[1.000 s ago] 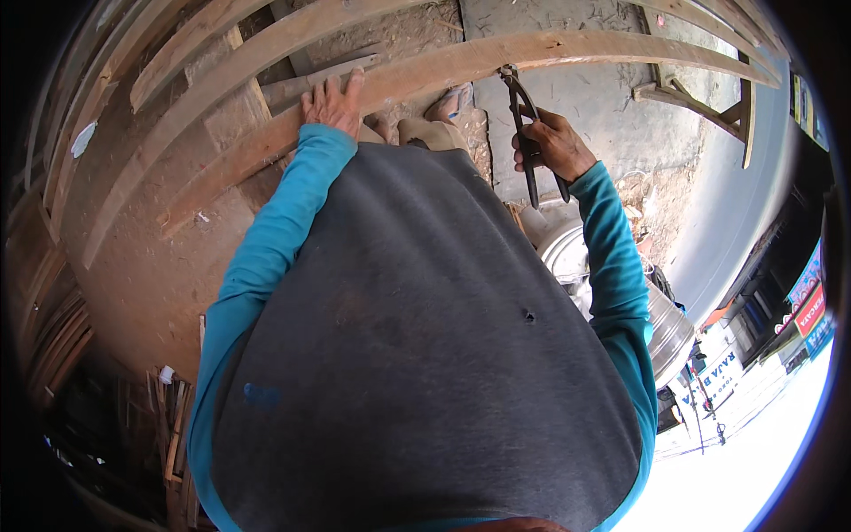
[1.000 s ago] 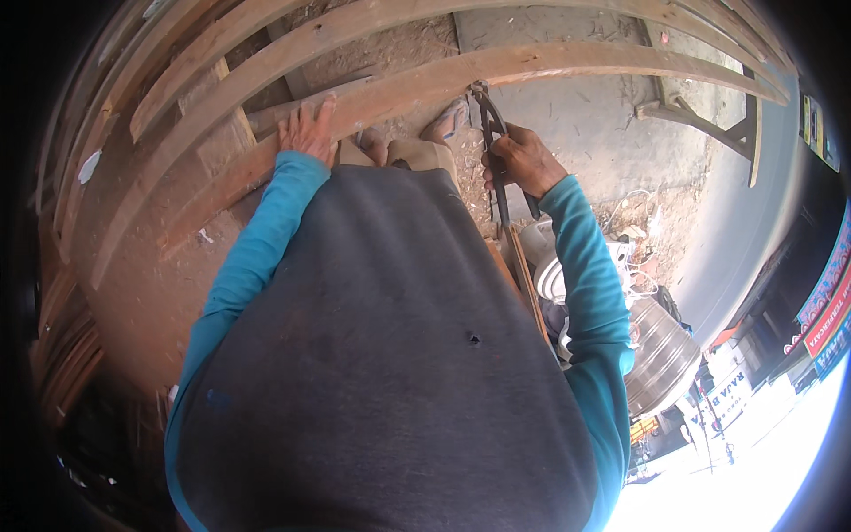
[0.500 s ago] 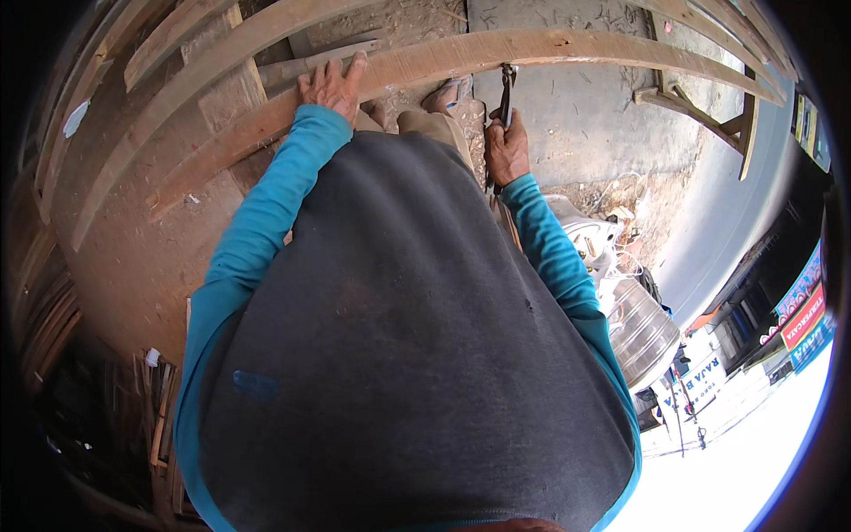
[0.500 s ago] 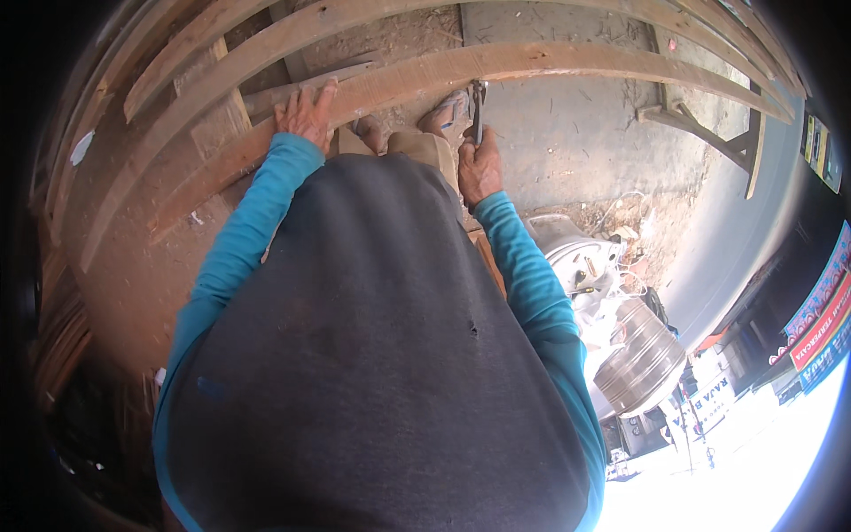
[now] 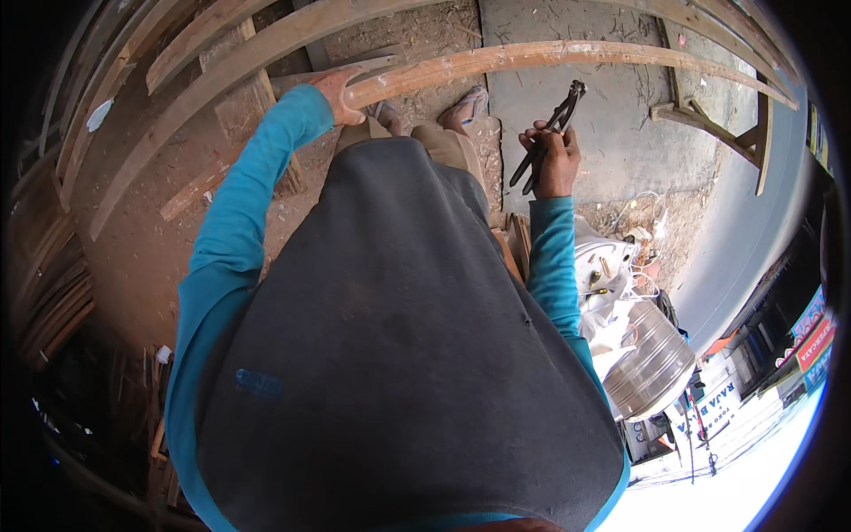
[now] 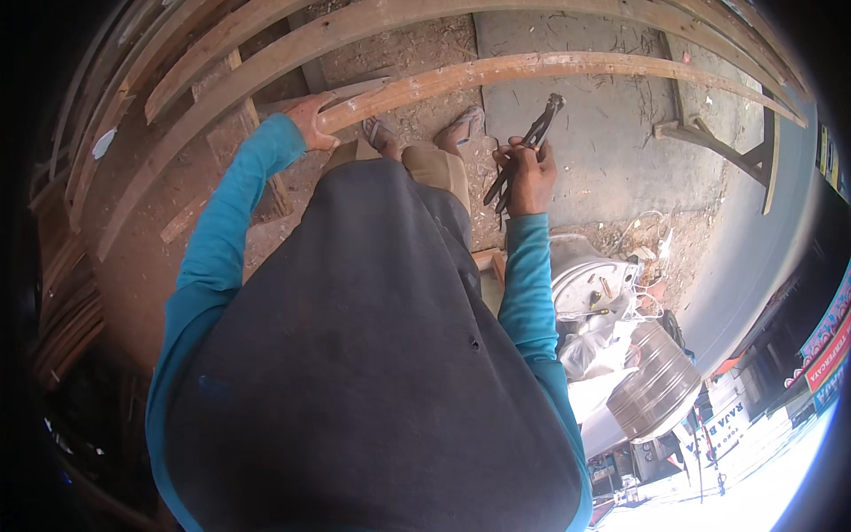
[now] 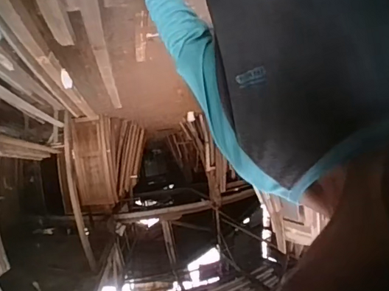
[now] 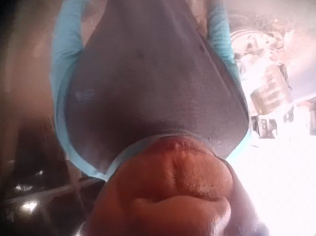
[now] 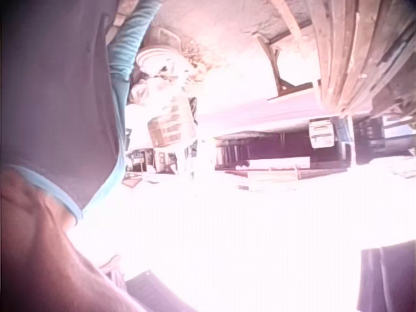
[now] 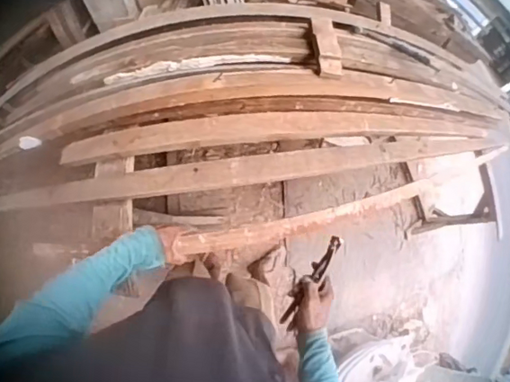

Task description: The person uses pincers to pull nails out of several long wooden planks one by one, steadying the wood with their left hand.

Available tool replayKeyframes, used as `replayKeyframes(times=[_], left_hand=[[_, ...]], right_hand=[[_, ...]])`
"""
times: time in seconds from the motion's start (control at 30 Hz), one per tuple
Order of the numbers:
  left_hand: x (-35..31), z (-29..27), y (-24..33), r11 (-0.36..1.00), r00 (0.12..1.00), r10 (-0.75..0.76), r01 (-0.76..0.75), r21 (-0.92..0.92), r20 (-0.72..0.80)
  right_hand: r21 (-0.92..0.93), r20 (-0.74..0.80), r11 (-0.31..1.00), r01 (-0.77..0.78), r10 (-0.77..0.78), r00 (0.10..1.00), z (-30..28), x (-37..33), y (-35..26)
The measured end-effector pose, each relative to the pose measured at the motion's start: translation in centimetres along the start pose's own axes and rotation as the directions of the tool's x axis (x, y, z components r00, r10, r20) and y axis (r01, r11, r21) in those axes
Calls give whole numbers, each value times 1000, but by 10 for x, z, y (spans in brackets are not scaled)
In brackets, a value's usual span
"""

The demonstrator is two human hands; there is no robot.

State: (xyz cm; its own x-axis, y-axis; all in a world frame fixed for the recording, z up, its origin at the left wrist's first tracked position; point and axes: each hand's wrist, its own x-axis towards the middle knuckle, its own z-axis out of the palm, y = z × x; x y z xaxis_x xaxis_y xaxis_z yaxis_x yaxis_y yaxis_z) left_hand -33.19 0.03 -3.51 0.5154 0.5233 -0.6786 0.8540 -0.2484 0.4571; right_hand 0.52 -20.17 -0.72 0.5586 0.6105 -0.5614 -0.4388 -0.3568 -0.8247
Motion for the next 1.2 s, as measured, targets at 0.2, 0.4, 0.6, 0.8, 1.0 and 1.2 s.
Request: replayKeyframes(times=[0.2,0.4,0.6,0.8,1.0,1.2], left_hand=[[-33,-12,-62,998,995,-52,55,-32,88],[-45,26,-102,997,997,-55,58,-52,59],[-67,44,-70,992,982,-97,109,65,-159],[-80,49,-59,962,950,-84,155,223,-300],[-88,44,-50,974,956,-126,170,152,-264],[-85,43,-44,973,951,-90,147,179,-294]], right_hand=[[194,177,963,-188,154,972,-66,-3,-18],[-109,389,971,-211,237,890,-6,-46,-40],[-432,489,875,-217,429,759,35,-69,-61],[-509,452,816,-275,525,722,37,-73,-48],[-373,468,816,-442,577,670,47,-73,-42],[-49,536,792,-609,535,653,52,-77,-36]])
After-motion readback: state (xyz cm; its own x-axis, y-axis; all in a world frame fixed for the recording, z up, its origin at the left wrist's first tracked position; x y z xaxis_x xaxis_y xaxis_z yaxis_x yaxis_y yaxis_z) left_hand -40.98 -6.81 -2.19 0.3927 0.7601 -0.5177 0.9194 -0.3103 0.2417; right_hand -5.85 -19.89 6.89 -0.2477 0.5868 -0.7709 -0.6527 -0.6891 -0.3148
